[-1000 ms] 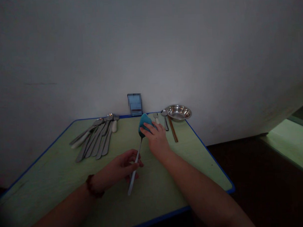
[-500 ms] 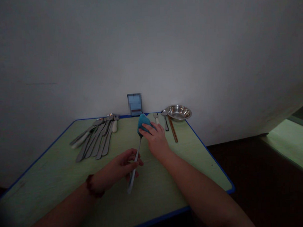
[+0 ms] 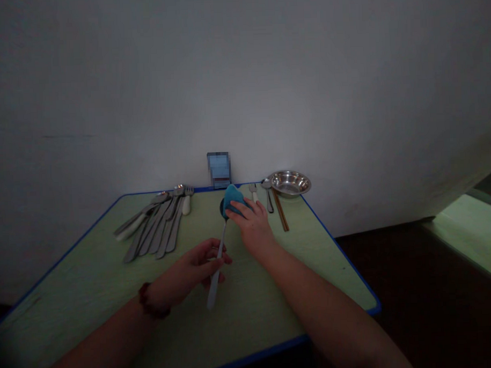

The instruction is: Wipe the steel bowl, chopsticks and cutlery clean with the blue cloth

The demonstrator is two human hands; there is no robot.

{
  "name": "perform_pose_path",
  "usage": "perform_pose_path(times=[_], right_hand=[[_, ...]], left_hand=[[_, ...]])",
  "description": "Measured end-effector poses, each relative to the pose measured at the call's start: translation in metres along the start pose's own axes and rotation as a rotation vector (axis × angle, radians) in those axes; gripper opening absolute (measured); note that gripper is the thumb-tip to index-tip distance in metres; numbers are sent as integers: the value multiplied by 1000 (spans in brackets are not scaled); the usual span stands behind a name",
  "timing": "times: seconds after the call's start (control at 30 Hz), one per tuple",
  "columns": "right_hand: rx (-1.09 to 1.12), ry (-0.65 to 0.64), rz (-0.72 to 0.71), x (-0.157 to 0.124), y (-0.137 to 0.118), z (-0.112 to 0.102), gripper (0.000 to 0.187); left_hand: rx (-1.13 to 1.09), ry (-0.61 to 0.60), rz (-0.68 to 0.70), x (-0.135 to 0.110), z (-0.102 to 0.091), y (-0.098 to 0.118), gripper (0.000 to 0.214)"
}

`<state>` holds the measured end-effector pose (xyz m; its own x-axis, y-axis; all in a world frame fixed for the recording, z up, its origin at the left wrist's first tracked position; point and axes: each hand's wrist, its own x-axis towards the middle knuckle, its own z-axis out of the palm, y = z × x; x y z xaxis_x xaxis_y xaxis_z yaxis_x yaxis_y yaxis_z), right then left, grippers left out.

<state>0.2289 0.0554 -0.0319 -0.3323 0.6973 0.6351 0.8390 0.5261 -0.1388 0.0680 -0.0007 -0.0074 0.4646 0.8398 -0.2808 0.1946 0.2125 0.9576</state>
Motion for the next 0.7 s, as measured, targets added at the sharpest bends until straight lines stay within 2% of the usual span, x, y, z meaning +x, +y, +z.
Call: perform_pose_path(times=[0.7], right_hand=[[88, 53, 46, 0, 1, 1, 46]], left_hand=[[-19, 14, 15, 0, -2, 0, 20]])
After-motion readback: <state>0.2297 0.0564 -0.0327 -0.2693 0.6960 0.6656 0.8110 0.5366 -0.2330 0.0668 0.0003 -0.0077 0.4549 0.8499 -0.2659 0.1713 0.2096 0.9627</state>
